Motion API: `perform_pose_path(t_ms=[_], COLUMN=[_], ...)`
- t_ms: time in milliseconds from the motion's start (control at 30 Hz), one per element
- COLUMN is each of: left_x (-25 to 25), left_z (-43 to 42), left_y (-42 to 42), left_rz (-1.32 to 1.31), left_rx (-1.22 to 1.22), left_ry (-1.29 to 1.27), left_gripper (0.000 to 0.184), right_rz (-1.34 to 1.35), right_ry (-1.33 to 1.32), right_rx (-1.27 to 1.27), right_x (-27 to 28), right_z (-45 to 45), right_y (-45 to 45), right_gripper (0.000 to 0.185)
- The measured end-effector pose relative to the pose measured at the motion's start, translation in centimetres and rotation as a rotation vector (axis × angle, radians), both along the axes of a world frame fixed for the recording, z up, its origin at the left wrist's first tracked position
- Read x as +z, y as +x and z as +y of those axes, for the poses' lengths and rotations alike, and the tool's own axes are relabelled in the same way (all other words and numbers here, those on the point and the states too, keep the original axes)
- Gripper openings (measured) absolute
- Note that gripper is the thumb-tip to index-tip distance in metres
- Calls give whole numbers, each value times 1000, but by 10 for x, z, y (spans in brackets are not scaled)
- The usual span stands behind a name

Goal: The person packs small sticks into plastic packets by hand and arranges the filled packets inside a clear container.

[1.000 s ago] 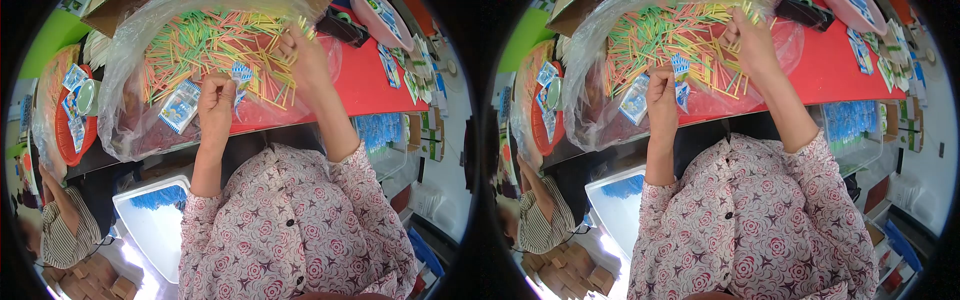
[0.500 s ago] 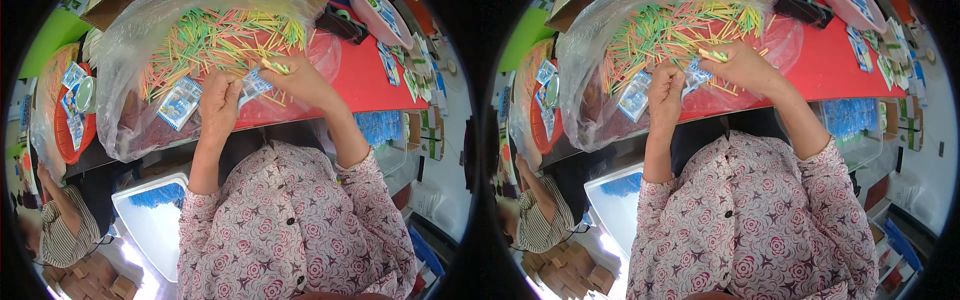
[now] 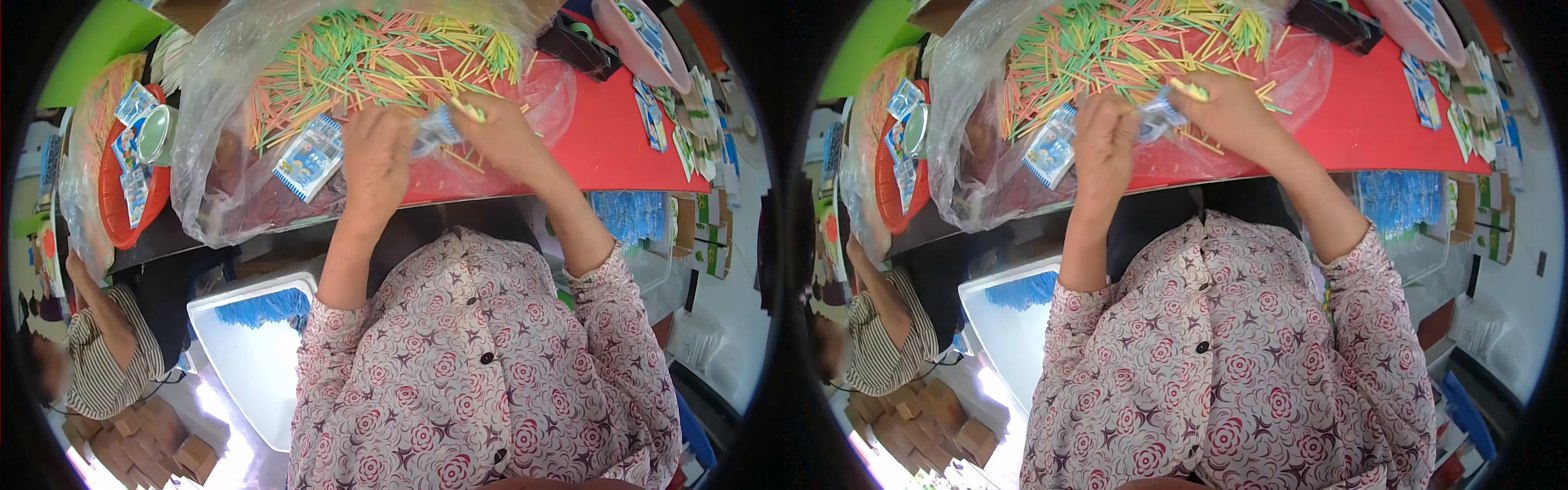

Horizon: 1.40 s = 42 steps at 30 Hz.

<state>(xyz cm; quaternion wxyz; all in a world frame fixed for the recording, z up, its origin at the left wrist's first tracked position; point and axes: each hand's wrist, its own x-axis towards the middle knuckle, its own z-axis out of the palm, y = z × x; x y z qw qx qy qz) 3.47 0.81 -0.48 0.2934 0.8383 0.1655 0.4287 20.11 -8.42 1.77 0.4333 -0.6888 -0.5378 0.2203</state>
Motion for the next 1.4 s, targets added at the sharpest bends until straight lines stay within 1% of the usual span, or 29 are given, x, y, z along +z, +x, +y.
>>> perform_pose_path(t_ms=[33,67,133,167,200,267,300,400,433,533,567,667,700,800,933,967,1067,1100,1200,1233,1333,1367,1400], left_x=[-4,-10,-17,-17,-16,-15,-13,-9,-9,-9,-9,-12,-12,-12,-9,-9,-12,-12,-14,-15,-16,-16,-16], left_z=[1,1,-2,-4,-6,-11,-14,-18,-19,-22,-22,-22,-21,-23,-22,-21,-21,-21,-20,-20,-18,-17,-15], left_y=[0,-1,-1,0,1,2,3,4,4,4,5,6,6,7,8,8,9,10,9,9,10,10,11], left_rz=[-22,-23,-156,-220,-219,-280,-310,-322,-327,-322,-322,-303,-293,-290,-324,-341,-344,-344,-332,-325,-328,-329,-328], left_rx=[18,10,-50,-79,-86,-152,-185,-218,-231,-237,-239,-228,-221,-231,-243,-247,-239,-236,-213,-202,-128,-91,-90], left_ry=[-81,-83,-467,-659,-659,-810,-886,-903,-910,-932,-943,-914,-899,-866,-885,-902,-902,-902,-921,-930,-890,-869,-870], left_gripper=[6,6,7,8,8,9,9,8,8,7,7,8,8,8,8,8,8,7,7,7,8,8,8], right_rz=[-4,351,1062,1062,1171,1363,1360,1280,1279,1001,999,330,329,643,678,678,659,659,638,637,687,689,522], right_ry=[-1,-59,-163,-159,20,389,391,425,427,515,515,333,332,447,374,372,73,73,216,214,404,403,281], right_rx=[-9,22,85,78,152,305,302,10,10,-42,-41,-109,-106,100,95,97,74,75,102,102,48,49,46], right_x=[6,17,32,32,32,32,37,60,58,53,54,64,61,40,25,27,37,35,27,25,27,27,27], right_z=[-2,-5,-10,-9,-5,4,7,12,16,25,25,17,19,23,22,21,14,15,22,22,22,20,16], right_y=[6,15,29,30,29,24,17,-11,-15,-27,-29,-41,-40,-34,-37,-38,-39,-39,-39,-38,-37,-36,-34], right_gripper=[21,23,30,30,32,38,38,41,41,44,44,45,45,46,44,44,43,43,42,42,39,39,40])
